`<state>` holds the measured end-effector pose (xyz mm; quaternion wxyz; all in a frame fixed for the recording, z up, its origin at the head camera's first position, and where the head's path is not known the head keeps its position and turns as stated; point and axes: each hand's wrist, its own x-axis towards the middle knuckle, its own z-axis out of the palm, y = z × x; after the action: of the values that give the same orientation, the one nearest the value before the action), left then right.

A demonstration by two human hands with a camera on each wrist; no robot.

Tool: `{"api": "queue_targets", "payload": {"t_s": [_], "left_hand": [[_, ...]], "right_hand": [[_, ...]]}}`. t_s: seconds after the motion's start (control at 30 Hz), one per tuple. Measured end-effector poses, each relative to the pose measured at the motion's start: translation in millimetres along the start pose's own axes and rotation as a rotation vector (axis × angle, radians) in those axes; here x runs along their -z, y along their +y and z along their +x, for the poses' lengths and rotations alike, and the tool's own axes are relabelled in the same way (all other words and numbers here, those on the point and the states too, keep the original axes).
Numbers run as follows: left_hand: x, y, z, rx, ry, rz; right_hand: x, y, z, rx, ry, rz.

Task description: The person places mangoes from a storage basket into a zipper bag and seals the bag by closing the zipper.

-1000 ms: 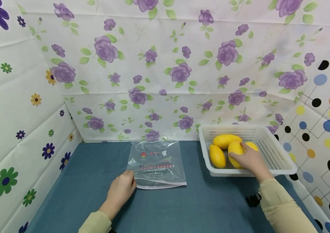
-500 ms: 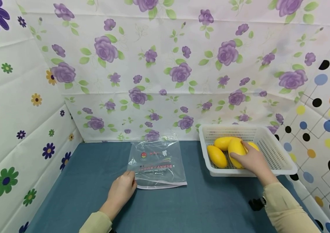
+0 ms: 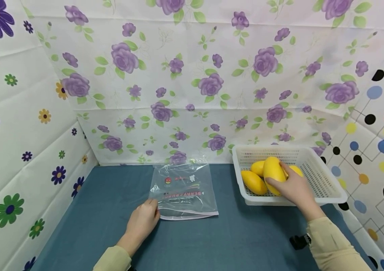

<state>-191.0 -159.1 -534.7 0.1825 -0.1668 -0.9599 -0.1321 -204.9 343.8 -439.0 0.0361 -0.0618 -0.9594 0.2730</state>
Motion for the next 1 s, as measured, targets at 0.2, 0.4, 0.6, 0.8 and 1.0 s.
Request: {"api": "queue_targets", "payload": {"t_s": [0.2, 0.4, 0.6, 0.8, 1.0], "left_hand": [[0.2, 0.3, 0.0, 0.004, 0.001, 0.004], [1.1, 0.0, -0.8, 0.001, 0.003, 0.003], [0.3, -0.5, 0.2, 0.003, 0.006, 0.0], [2.1, -0.5, 1.1, 0.006, 0.016, 0.002], [2.0, -1.5, 1.4, 0.011, 0.027, 0.012]], "right_hand": [[-2.3, -4.5, -2.3, 0.011, 0.012, 0.008], [-4.4, -9.0, -5.0, 0.026, 0.008, 0.041], [-6.0, -15.7, -8.3, 0.037, -0.003, 0.074], [-7.2, -20.9, -10.5, 0.043, 0.002, 0.065], [-7.4, -27.7, -15.0, 0.061, 0.01, 0.055]]}}
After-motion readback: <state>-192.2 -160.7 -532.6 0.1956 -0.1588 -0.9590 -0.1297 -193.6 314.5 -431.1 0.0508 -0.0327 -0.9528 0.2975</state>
